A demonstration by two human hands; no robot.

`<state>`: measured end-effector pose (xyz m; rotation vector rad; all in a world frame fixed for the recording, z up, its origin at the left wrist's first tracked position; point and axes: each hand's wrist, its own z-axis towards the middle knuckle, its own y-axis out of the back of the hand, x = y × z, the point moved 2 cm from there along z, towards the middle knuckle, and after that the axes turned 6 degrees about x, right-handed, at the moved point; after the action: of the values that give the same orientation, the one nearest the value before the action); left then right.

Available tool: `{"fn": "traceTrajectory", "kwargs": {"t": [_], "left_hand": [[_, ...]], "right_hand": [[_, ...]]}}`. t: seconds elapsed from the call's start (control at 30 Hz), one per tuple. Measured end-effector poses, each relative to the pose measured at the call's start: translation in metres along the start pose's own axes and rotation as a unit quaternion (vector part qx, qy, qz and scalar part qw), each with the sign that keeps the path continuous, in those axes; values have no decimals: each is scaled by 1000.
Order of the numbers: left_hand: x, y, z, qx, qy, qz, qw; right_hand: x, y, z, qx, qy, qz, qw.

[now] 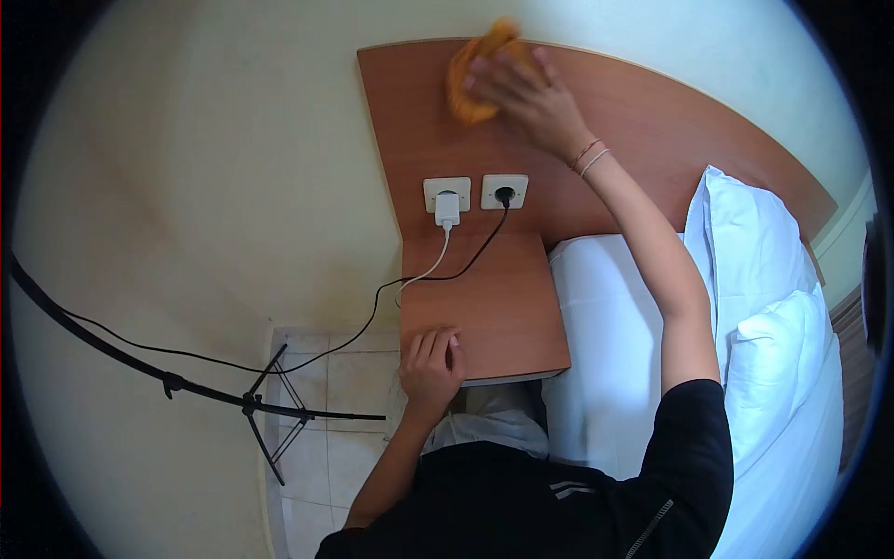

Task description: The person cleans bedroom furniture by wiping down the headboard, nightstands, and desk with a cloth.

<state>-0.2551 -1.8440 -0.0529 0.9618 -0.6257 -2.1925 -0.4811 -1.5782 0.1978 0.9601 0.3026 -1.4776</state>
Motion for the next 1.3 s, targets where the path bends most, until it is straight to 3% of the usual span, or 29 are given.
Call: {"fn": "traceTrajectory", "kwargs": {"t": [0.1,0.2,0.3,0.4,0.5,0.7,0.8,1.0,1.2,1.3], "left_hand": [[-1,-1,0,3,-6,2,1000],[1,0,-1,2,-7,3,1000],[1,-1,-3,-7,-6,0,1000],[2,-2,-4,-10,-1,6,1000],[6,-1,-4,-12,-1,3,1000],[6,-2,-6,-12,-6,-3,1000],[6,-1,-6,-12,-10,-7,1000],[5,1,-6,-7,17,-16,1000],[7,-1,-3,-3,9,-13,1000],[8,0,-1,0,17,-12,1000]], "right_hand": [[7,-9,-5,-23,-7,86,996],[9,-2,-14,16,242,148,959],[1,-2,-15,-77,86,80,990],[39,-8,-28,23,237,124,963],[71,-5,-32,77,189,175,963],[104,19,-38,181,189,89,961],[132,-7,-60,164,188,115,962],[113,20,-33,81,-55,125,987],[134,4,-47,131,-54,81,987],[116,25,-25,132,-102,125,978]]}}
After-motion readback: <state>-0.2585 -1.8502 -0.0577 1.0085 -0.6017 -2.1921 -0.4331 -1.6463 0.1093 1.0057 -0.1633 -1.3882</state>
